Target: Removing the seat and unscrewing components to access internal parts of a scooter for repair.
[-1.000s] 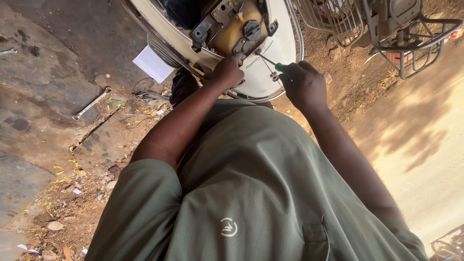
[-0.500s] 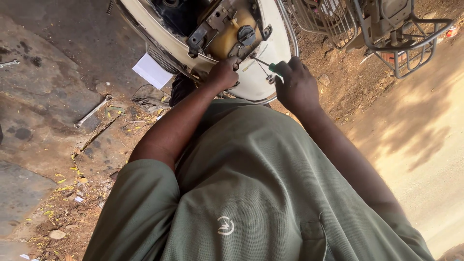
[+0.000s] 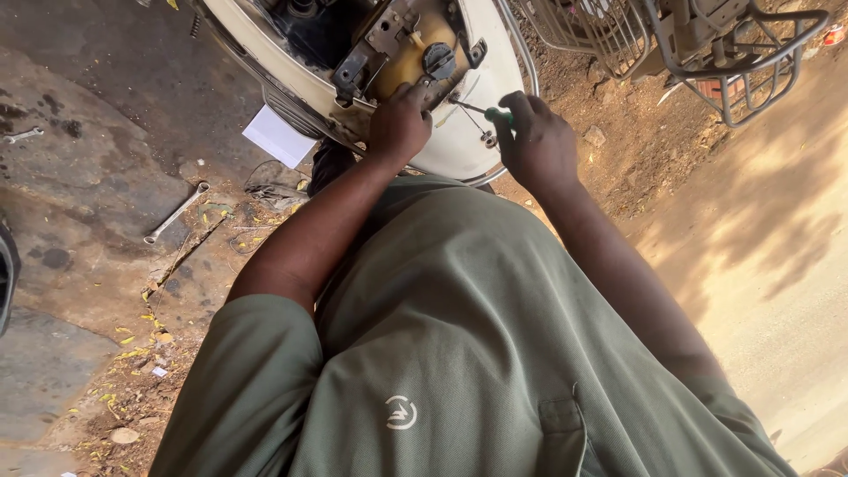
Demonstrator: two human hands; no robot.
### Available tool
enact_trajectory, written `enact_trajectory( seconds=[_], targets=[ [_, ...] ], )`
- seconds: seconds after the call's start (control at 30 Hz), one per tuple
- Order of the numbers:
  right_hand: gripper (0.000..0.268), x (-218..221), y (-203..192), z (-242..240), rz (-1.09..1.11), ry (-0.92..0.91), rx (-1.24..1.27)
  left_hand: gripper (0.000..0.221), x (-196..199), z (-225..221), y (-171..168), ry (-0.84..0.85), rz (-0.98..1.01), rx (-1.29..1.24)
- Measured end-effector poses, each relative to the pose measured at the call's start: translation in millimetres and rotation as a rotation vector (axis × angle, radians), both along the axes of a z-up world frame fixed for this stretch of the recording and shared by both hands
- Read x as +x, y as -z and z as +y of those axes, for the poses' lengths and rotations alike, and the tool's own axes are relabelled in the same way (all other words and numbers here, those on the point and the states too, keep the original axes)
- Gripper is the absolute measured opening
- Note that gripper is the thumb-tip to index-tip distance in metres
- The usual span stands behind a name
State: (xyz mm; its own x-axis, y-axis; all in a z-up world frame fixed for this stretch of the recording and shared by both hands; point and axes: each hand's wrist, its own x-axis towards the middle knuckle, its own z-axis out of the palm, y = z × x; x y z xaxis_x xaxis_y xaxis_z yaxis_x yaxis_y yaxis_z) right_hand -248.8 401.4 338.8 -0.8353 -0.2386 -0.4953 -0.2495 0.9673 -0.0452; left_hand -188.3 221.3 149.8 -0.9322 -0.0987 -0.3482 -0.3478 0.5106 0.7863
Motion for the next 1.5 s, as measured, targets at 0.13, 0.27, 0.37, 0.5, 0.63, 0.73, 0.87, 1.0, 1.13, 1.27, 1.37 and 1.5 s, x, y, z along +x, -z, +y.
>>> enact_trajectory(
  seconds=[0.13,0.27,0.37,0.5,0.63,0.73,0.87,1.0,1.13,1.27,1.37,1.5],
  targets=[
    [0.044,5,-1,-2,0.215,-0.172,-0.301,0.027,-20,6,-11,0.055,0.275,-0.048],
    [0.039,6,9,0,0.181,-0.03,-0.131,0.023,-33,21,1,0.198,0.341,-0.135],
    [0.051,10,-7,-6,0.276,-0.204,-0.365,0.016,-36,33,11,0.214,0.332,-0.175],
    [0.056,10,6,6,0.291,-0.087,-0.313,0.012,-35,36,15,0.248,0.324,-0.236],
    [0.037,10,-6,7,0.244,-0.129,-0.332,0.013,-34,33,14,0.276,0.338,-0.258],
    [0.035,10,-9,13,0.258,-0.167,-0.433,0.016,-33,37,11,0.264,0.335,-0.254],
    [0.017,5,-10,18,0.266,0.032,-0.563,0.019,-33,37,10,0.227,0.34,-0.261],
    [0.014,0,-11,20,0.272,0.107,-0.617,0.02,-36,35,1,0.236,0.33,-0.233],
    [0.015,0,-3,18,0.275,0.103,-0.592,0.015,-37,34,4,0.261,0.288,-0.263],
    [0.016,4,6,17,0.226,0.111,-0.621,0.017,-37,35,0,0.253,0.28,-0.249],
    [0.017,5,7,16,0.231,0.094,-0.598,0.019,-36,34,-2,0.221,0.286,-0.232],
    [0.017,3,6,16,0.216,0.097,-0.558,0.019,-37,34,-2,0.218,0.273,-0.22]
  ],
)
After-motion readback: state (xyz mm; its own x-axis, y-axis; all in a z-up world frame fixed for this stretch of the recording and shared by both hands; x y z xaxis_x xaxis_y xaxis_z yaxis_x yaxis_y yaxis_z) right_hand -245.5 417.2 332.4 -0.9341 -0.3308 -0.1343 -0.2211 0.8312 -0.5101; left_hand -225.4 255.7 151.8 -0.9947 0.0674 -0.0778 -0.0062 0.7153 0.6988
